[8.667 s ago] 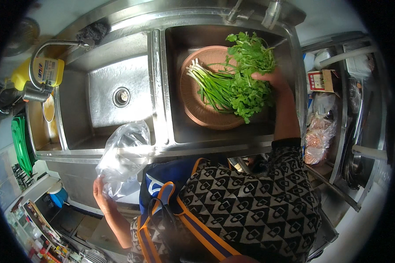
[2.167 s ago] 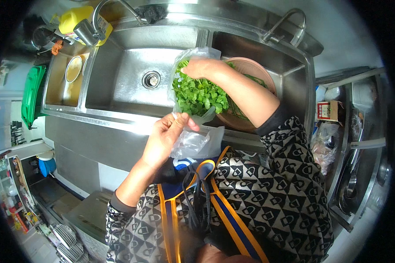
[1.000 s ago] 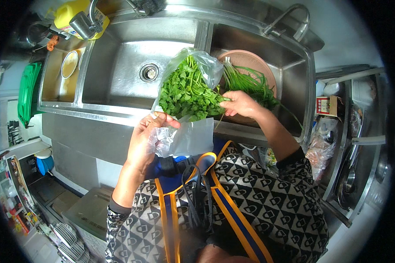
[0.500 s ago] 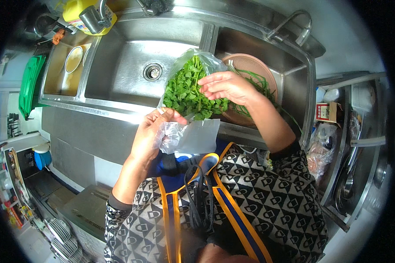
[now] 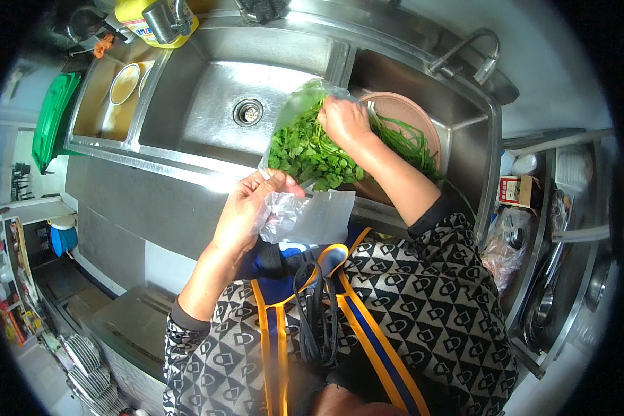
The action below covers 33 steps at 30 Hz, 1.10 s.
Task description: The person gathers leafy green vegetables from a colander in the sink, places them into a clear plastic bag, and then walks to a refrigerator to store the bag. The person handles the vegetables by hand and uses a plastic bag for packaging.
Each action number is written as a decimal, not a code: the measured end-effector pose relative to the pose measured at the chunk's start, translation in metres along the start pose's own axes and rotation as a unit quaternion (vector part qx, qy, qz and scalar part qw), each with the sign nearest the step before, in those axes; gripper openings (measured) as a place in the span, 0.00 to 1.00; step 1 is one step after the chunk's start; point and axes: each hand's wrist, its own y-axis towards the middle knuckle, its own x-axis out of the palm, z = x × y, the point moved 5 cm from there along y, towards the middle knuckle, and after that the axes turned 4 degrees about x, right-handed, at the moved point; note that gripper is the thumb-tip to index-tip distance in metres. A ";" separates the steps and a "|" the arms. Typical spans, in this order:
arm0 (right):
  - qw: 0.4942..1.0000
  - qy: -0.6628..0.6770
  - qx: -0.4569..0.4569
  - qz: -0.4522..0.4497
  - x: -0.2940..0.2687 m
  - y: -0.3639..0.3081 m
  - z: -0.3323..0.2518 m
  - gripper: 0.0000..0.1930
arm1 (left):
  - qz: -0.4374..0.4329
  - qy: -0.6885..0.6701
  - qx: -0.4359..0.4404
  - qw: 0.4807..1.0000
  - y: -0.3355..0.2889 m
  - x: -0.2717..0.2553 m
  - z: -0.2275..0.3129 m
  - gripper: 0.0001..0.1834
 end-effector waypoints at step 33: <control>0.736 0.581 0.187 -0.292 0.038 -0.058 -0.016 0.12 | -0.040 0.048 -0.023 0.998 -0.003 0.009 -0.005 0.13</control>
